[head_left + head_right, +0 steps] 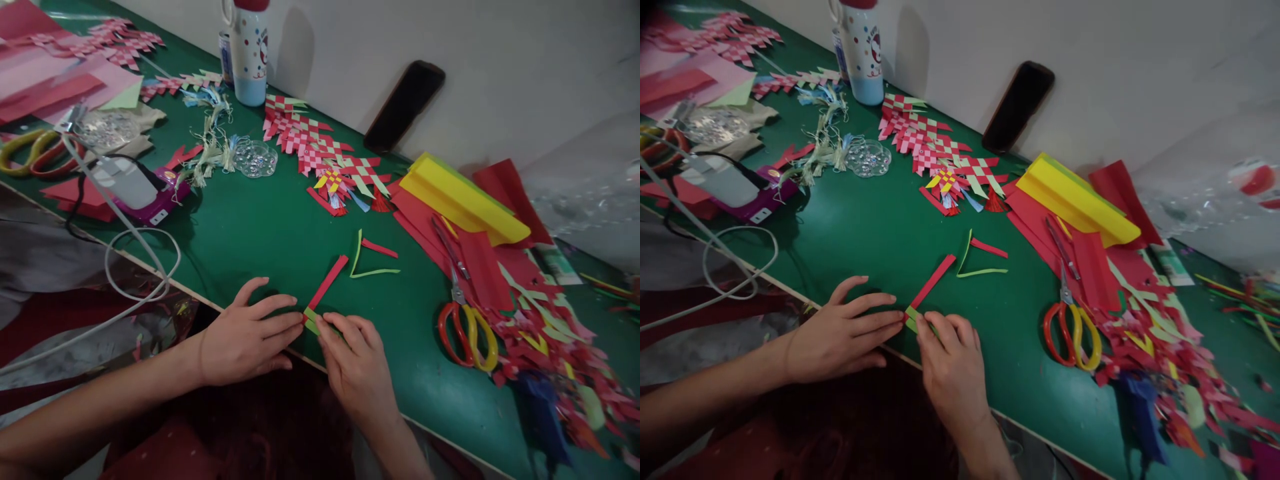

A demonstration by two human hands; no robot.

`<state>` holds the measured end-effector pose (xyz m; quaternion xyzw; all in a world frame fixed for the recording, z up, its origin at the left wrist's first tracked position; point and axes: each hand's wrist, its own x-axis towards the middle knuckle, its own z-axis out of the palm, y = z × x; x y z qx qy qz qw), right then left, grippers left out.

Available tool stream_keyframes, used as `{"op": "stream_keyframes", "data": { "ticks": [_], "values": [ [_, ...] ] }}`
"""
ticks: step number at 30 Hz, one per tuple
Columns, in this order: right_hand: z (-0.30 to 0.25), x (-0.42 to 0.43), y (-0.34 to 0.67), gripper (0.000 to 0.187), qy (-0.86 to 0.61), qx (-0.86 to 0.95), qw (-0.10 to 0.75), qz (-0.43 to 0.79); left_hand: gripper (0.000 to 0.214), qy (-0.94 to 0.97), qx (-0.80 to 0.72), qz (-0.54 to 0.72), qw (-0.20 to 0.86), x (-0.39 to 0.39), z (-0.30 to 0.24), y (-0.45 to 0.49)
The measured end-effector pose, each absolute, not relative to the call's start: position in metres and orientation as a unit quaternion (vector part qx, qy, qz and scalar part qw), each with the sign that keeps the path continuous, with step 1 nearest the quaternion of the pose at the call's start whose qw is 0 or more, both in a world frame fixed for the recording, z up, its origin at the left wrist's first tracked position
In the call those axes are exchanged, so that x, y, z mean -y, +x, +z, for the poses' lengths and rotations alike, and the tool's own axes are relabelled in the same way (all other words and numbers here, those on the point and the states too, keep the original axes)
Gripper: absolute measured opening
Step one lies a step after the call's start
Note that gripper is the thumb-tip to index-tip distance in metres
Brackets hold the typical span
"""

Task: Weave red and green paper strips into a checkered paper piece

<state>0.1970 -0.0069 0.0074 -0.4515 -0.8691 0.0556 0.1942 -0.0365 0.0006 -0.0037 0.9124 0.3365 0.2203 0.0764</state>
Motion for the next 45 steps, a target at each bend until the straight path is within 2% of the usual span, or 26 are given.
{"op": "stream_keyframes", "data": {
  "ticks": [7, 20, 23, 28, 31, 37, 45],
  "values": [
    [0.008, 0.007, 0.197, 0.028, -0.453, 0.869, 0.190, 0.062, 0.051, 0.918, -0.345, 0.191, 0.049, -0.001, -0.004, -0.031],
    [0.023, -0.017, 0.202, 0.029, -0.421, 0.882, 0.186, 0.104, 0.051, 0.923, -0.333, 0.188, 0.048, -0.006, 0.000, -0.030],
    [0.030, -0.038, 0.197, 0.026, -0.392, 0.896, 0.180, 0.109, 0.045, 0.915, -0.343, 0.206, 0.057, -0.008, 0.000, -0.026],
    [0.034, -0.065, 0.189, 0.020, -0.348, 0.921, 0.098, 0.144, 0.012, 0.869, -0.416, 0.257, 0.071, -0.011, -0.007, -0.008],
    [0.036, -0.072, 0.187, 0.019, -0.353, 0.922, 0.056, 0.151, 0.015, 0.839, -0.465, 0.270, 0.086, -0.012, -0.008, 0.004],
    [0.044, -0.080, 0.183, 0.010, -0.342, 0.933, -0.013, 0.108, 0.005, 0.777, -0.553, 0.281, 0.109, -0.014, 0.001, 0.011],
    [0.047, -0.084, 0.184, 0.003, -0.286, 0.954, -0.016, 0.087, 0.016, 0.755, -0.577, 0.284, 0.129, -0.014, 0.002, 0.012]
  ]
}}
